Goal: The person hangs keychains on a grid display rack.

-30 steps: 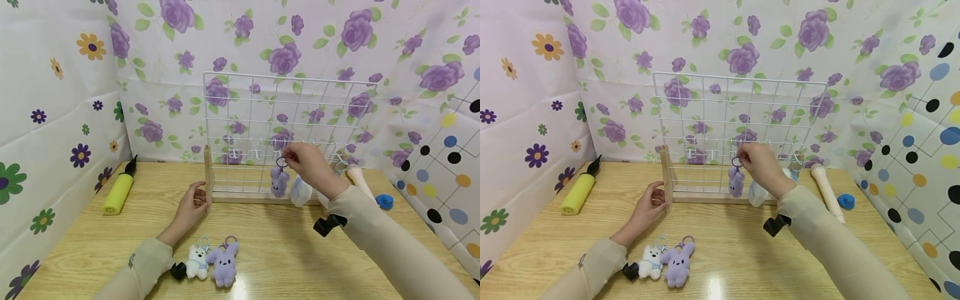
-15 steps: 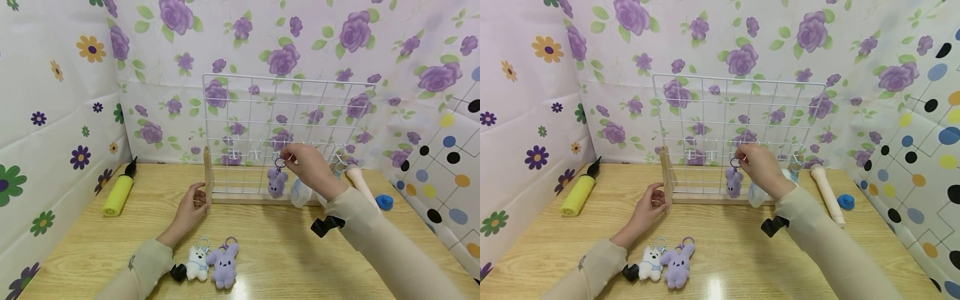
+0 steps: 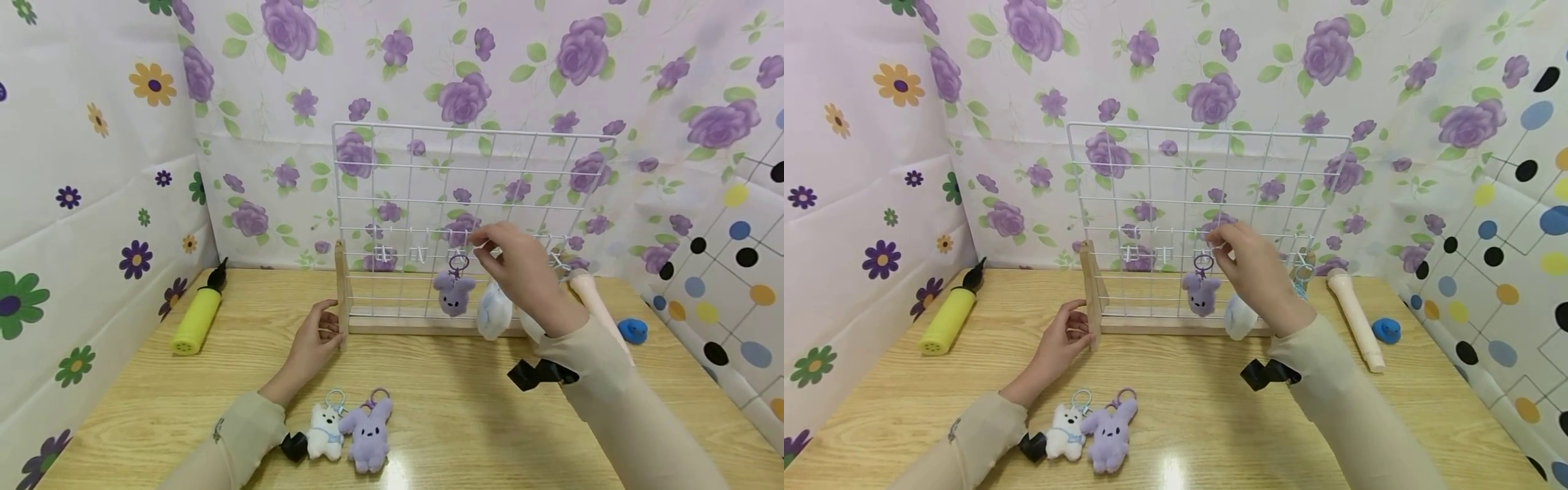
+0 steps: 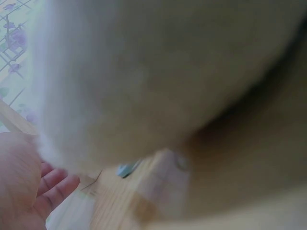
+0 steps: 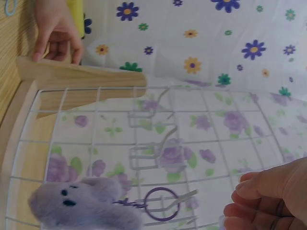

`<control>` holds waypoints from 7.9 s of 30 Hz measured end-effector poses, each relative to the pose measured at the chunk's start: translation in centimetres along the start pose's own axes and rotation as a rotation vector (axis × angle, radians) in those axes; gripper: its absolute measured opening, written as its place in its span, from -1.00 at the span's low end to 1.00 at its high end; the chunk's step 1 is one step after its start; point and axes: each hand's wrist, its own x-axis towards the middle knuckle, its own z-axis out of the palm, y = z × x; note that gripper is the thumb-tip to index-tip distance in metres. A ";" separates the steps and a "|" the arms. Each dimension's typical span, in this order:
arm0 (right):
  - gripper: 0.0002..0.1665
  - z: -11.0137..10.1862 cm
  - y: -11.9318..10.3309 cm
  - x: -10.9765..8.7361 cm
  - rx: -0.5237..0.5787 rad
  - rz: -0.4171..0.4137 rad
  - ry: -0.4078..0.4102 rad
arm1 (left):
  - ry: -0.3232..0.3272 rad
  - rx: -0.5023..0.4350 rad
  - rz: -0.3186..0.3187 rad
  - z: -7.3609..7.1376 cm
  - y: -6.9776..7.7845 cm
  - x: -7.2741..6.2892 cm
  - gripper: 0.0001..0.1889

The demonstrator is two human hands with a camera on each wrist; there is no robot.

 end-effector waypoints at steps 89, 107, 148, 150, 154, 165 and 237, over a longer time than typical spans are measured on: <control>-0.65 17.2 -3.4 -8.6 0.300 -0.154 -0.722 | 0.010 -0.016 -0.035 -0.3 1.2 -0.1 -0.35; -0.77 17.4 -3.6 -8.5 0.258 -0.177 -0.716 | 0.014 -0.018 0.000 -0.1 -0.3 0.3 -0.34; -0.92 10.2 -5.4 -7.8 0.407 -0.196 -0.529 | 0.010 0.003 0.037 -0.1 -0.4 0.2 -0.35; -0.92 9.6 -5.4 -7.6 0.405 -0.201 -0.514 | 0.003 0.001 0.029 -0.1 -0.3 0.2 -0.36; -0.93 8.7 -5.4 -7.1 0.384 -0.218 -0.477 | -0.002 0.004 0.021 -0.3 -0.2 0.2 -0.36; -0.92 6.3 -5.0 -5.3 0.250 -0.267 -0.404 | 0.002 0.007 0.025 -0.1 -0.3 0.2 -0.36; -0.83 4.1 -2.8 3.6 0.067 -0.044 -0.284 | 0.018 -0.004 0.005 -0.3 -0.5 -0.3 -0.36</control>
